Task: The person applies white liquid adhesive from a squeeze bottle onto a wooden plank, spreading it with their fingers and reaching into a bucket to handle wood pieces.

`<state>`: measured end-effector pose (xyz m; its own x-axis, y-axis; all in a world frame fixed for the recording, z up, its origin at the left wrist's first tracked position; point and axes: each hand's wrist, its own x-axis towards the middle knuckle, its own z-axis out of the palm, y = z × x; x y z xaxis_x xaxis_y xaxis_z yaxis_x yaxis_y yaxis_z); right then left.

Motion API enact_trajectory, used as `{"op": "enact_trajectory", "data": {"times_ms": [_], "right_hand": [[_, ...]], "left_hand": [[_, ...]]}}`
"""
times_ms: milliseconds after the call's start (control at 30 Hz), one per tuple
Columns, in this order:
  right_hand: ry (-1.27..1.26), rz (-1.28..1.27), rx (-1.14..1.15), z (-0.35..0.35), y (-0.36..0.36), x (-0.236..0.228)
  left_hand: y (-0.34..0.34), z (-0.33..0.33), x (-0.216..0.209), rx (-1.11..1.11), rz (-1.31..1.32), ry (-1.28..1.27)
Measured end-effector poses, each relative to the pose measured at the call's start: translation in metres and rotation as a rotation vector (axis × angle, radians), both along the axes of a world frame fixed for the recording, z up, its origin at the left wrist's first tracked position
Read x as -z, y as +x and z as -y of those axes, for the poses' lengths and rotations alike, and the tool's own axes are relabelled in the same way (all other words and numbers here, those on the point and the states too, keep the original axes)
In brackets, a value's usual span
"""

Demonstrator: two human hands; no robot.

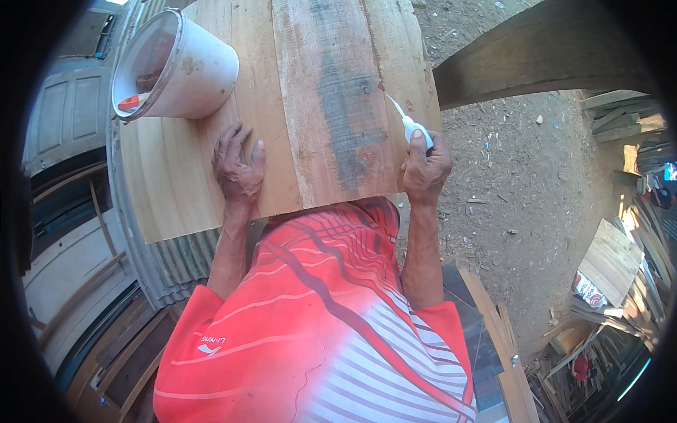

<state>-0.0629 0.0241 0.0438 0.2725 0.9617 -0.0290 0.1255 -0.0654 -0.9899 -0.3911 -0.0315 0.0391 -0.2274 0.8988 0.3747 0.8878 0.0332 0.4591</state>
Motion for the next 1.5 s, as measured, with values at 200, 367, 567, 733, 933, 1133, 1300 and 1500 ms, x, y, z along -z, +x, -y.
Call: {"op": "enact_trajectory", "data": {"times_ms": [200,367,567,733,933,1133,1300,1500], "right_hand": [[-0.022,-0.006,0.005,-0.0001,-0.0007,-0.0013],[-0.006,0.005,-0.013,-0.0010,0.0000,-0.0007],[-0.002,0.019,-0.013,-0.0005,-0.0005,-0.0009],[0.000,0.010,-0.010,0.0022,0.0007,-0.0006],[0.009,0.019,-0.010,0.0068,0.0020,-0.0007],[-0.010,0.014,-0.011,0.0060,0.0001,-0.0041],[-0.010,0.012,-0.014,0.0064,0.0000,-0.0040],[0.002,0.010,-0.019,0.0061,0.0022,-0.0005]], "left_hand": [[-0.0005,0.0006,0.0013,-0.001,-0.009,-0.001],[-0.0004,0.0006,0.0016,-0.005,-0.006,-0.001],[0.0000,0.0004,0.0004,-0.003,-0.004,-0.001],[-0.0004,0.0008,0.0013,-0.003,0.008,-0.001],[0.0007,0.0010,0.0004,-0.012,-0.001,-0.009],[-0.0006,0.0012,0.0014,-0.002,0.000,-0.006],[-0.0007,0.0012,0.0025,-0.004,0.001,-0.005],[-0.0002,0.0012,0.0015,-0.001,-0.001,-0.001]]}}
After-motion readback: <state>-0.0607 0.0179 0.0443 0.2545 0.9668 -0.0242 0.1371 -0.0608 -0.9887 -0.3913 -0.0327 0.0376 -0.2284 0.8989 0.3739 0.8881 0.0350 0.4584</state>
